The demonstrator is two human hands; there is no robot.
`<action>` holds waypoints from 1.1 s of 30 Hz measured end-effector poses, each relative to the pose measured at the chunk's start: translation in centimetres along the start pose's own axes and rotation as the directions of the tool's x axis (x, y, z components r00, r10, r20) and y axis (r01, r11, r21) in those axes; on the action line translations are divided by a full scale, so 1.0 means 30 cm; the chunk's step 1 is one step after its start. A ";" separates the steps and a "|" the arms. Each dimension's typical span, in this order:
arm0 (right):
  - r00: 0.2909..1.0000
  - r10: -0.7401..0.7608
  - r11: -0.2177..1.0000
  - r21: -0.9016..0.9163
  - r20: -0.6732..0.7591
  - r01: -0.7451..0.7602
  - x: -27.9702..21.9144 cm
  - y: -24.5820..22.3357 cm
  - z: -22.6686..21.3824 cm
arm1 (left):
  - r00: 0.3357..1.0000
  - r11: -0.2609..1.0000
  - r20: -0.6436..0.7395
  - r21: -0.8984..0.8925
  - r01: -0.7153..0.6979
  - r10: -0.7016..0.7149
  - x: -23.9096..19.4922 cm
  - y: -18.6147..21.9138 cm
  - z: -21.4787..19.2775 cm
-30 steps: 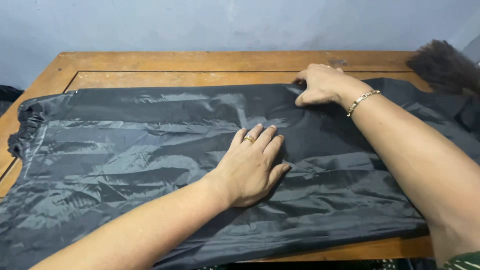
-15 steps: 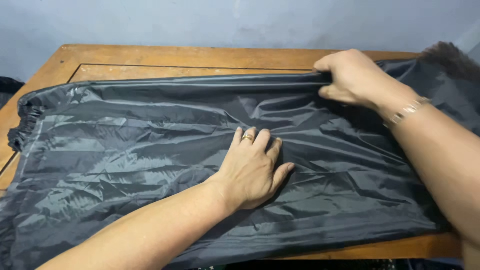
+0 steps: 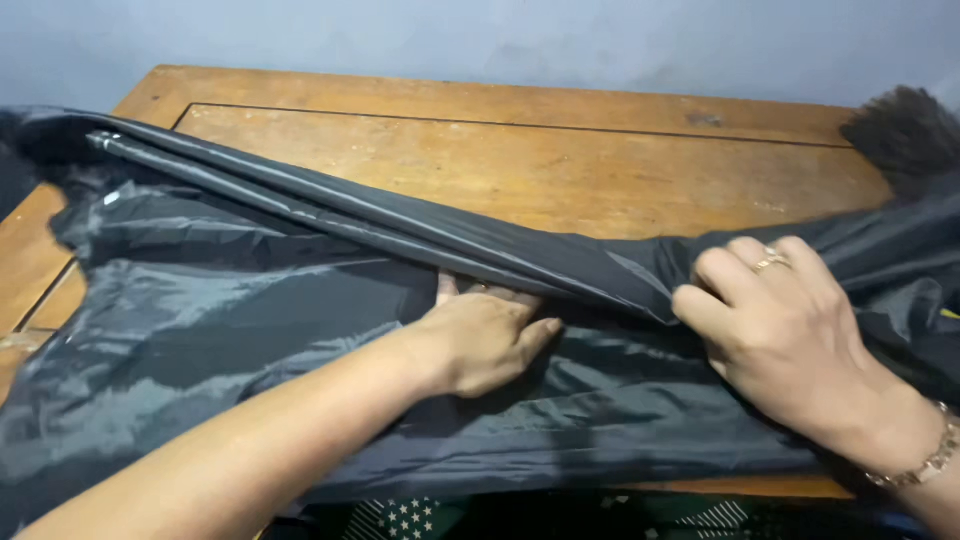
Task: The person folds a large black plastic shipping bag on a wooden table. They smooth the bag flat, fold it lengthwise multiple times into a narrow strip, and then fold the strip into a compact rectangular shape.
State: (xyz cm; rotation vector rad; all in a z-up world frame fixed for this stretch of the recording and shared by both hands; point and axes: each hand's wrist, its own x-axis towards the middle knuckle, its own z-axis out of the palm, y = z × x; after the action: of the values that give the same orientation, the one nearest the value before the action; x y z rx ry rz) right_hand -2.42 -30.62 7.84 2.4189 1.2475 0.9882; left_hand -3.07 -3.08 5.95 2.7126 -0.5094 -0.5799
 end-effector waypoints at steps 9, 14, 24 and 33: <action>0.994 0.064 0.997 0.041 -0.093 -0.061 -0.096 -0.043 0.021 | 0.957 0.946 -0.076 0.146 0.288 -0.279 -0.105 -0.267 -0.080; 0.985 -0.028 0.999 0.028 -0.171 0.034 -0.083 -0.080 0.022 | 0.886 0.890 -0.176 0.086 0.447 -0.428 -0.121 -0.444 -0.095; 0.978 -0.050 0.999 -0.005 -0.202 0.050 -0.068 -0.097 0.019 | 0.415 0.721 -0.713 0.672 0.173 0.565 -0.238 -0.396 -0.200; 0.990 0.062 0.997 -0.044 -0.127 -0.068 -0.104 -0.037 -0.016 | 0.679 0.499 -0.468 0.850 0.169 0.566 -0.021 -0.490 -0.191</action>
State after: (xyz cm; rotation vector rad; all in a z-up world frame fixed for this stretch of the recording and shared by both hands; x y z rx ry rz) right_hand -4.69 -32.47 6.23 2.4073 1.1762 1.1923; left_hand 2.95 11.52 5.57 3.2556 -1.1110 1.1562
